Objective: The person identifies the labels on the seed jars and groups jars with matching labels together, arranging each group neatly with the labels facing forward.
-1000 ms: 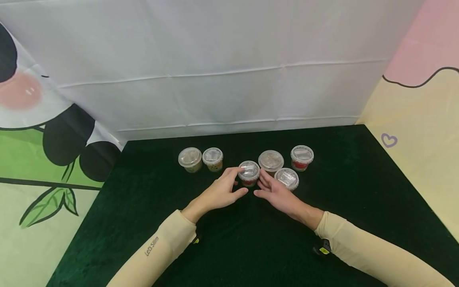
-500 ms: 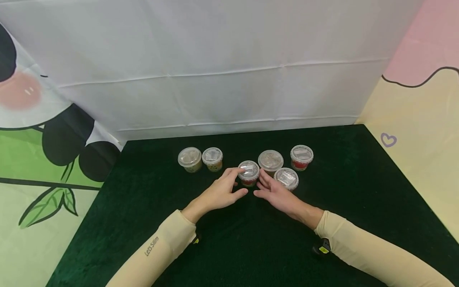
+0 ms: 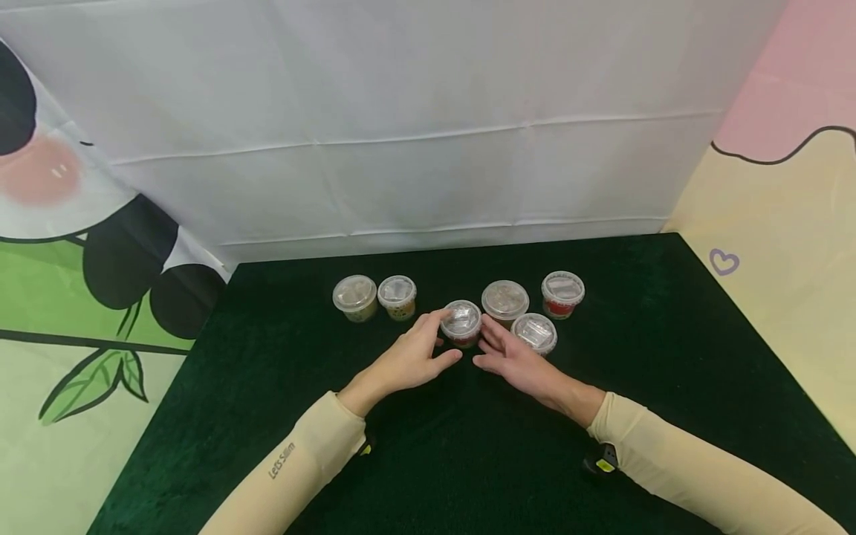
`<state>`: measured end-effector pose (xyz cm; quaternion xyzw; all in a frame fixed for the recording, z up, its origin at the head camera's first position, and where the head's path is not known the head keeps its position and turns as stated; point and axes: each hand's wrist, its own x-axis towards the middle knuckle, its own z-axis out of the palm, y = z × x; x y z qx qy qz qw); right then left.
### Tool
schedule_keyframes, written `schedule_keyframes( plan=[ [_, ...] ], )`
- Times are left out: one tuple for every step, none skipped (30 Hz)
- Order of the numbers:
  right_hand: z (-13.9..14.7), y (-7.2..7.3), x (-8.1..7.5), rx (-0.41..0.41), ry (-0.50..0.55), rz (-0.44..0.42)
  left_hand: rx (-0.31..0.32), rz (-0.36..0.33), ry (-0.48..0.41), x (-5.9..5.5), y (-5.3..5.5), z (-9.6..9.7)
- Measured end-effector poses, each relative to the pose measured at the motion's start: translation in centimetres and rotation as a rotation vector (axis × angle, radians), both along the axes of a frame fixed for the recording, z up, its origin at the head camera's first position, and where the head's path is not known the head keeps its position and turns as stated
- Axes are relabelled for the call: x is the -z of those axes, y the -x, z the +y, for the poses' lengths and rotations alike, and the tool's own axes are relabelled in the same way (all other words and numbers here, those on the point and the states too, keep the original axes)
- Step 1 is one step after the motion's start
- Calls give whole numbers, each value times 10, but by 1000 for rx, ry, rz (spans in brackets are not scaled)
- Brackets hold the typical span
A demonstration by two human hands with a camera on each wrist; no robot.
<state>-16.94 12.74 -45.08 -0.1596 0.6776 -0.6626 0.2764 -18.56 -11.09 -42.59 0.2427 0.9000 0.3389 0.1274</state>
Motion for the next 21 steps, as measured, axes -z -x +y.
schedule_keyframes(
  plan=[
    [0, 0, 0, 1, 9, -10, -2, 3, -6, -1, 0, 0],
    [0, 0, 0, 2, 19, -18, -5, 8, -14, -1, 0, 0],
    [0, -1, -1, 3, 28, -24, -10, 15, -17, -2, 1, 0],
    [0, -1, -1, 3, 37, -26, -17, 21, -20, -3, 1, 0],
    [0, -1, -2, 4, 44, -27, -25, 30, -24, -4, 1, -1],
    [0, -1, -3, 4, 50, -22, -34, 38, -29, -4, 1, -1],
    [1, -2, -4, 4, 53, -15, -42, 49, -30, -5, 1, -2],
    [1, -2, -6, 4, 56, -6, -50, 64, -32, -6, 2, -2],
    [1, -2, -7, 4, 57, 3, -56, 79, -32, -6, 2, -3],
    [1, -2, -9, 6, 57, 15, -61, 99, -36, -7, 2, -3],
    [2, -2, -10, 9, 56, 27, -65, 118, -39, -8, 2, -4],
    [2, -2, -12, 14, 57, 39, -68, 135, -42, -9, 3, -4],
    [2, -2, -13, 21, 58, 49, -70, 152, -45, -10, 3, -4],
    [3, -2, -15, 27, 59, 59, -73, 166, -47, -11, 3, -3],
    [3, -2, -16, 34, 62, 69, -76, 177, -52, -13, 3, -3],
    [4, -1, -17, 42, 64, 79, -77, 184, -58, -14, 3, -3],
    [4, -1, -18, 49, 69, 88, -78, 192, -61, -16, 3, -2],
    [5, -1, -18, 55, 77, 96, -76, 202, -71, -18, 2, -2],
    [5, -1, -19, 61, 84, 107, -73, 218, -81, -19, 2, -1],
    [6, -1, -20, 64, 92, 119, -69, 231, -92, -21, 2, -1],
    [6, 0, -21, 69, 96, 134, -66, 245, -104, -23, 1, -1]
  ],
)
